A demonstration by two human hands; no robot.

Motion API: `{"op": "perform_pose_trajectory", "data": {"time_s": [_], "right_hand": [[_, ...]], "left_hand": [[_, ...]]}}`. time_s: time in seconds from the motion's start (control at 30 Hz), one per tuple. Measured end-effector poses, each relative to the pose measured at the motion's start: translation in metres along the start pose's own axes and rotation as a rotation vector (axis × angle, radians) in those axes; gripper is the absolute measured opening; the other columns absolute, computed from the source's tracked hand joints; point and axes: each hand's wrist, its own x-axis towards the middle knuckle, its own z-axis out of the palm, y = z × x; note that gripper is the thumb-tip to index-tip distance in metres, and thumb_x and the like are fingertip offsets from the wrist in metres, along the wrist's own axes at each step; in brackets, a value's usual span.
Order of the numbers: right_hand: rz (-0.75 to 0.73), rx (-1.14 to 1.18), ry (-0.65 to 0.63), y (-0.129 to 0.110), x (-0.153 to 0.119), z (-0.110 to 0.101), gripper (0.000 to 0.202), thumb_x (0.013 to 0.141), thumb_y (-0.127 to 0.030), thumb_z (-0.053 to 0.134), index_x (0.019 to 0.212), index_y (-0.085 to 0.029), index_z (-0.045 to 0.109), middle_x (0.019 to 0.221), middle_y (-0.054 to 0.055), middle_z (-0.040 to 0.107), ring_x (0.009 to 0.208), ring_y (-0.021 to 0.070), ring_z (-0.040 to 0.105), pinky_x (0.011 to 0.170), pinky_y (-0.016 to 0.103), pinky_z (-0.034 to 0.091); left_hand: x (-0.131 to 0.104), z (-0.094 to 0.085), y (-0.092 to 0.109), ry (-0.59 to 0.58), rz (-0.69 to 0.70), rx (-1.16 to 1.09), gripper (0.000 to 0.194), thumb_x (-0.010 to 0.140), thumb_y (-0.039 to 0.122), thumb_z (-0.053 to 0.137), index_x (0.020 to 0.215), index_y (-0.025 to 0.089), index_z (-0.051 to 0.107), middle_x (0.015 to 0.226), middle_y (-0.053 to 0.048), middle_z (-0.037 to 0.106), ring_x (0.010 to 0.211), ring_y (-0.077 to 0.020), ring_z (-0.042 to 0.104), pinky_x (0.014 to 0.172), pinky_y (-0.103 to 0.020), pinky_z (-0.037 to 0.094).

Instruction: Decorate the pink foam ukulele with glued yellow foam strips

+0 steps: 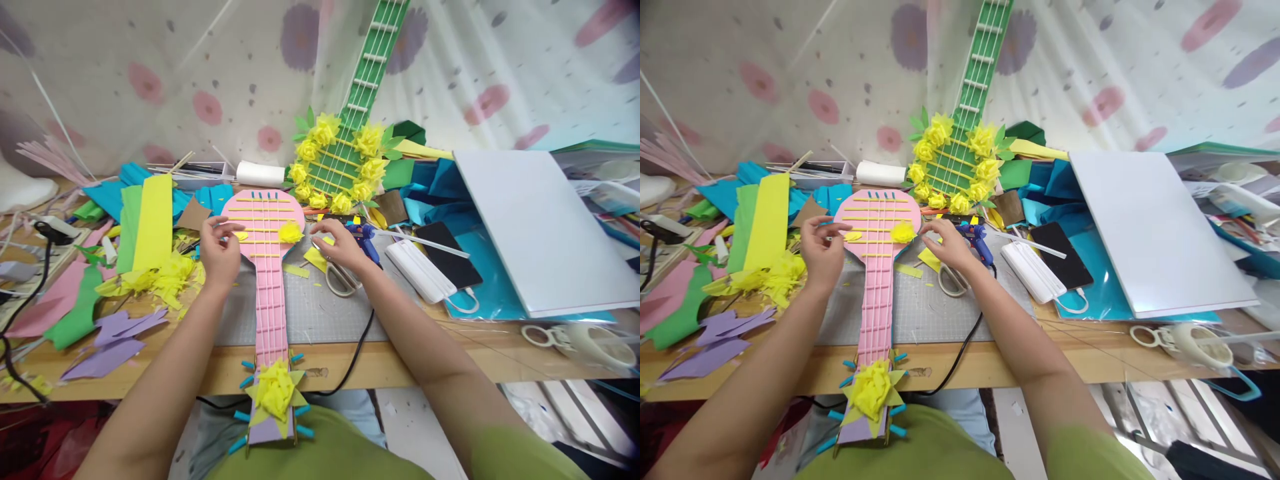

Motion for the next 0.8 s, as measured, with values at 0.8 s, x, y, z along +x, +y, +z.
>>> {"op": "perform_pose_trajectory", "data": {"time_s": [0.8], "right_hand": [[0.658, 0.121, -0.349, 0.016, -0.050, -0.071, 0.032, 0.075, -0.051, 0.053, 0.073, -0.019, 0.052, 0.059, -0.002, 0.056, 0.044, 0.0082, 0.046, 0.043, 0.022, 0.036]], "left_hand": [[0.049, -0.027, -0.022, -0.380, -0.402, 0.600, 0.019, 0.056, 0.036, 0.066, 0.064, 0.019, 0.065, 0.066, -0.003, 0.063, 0.061, -0.0171, 0.055, 0.054, -0.027, 0.036]]}}
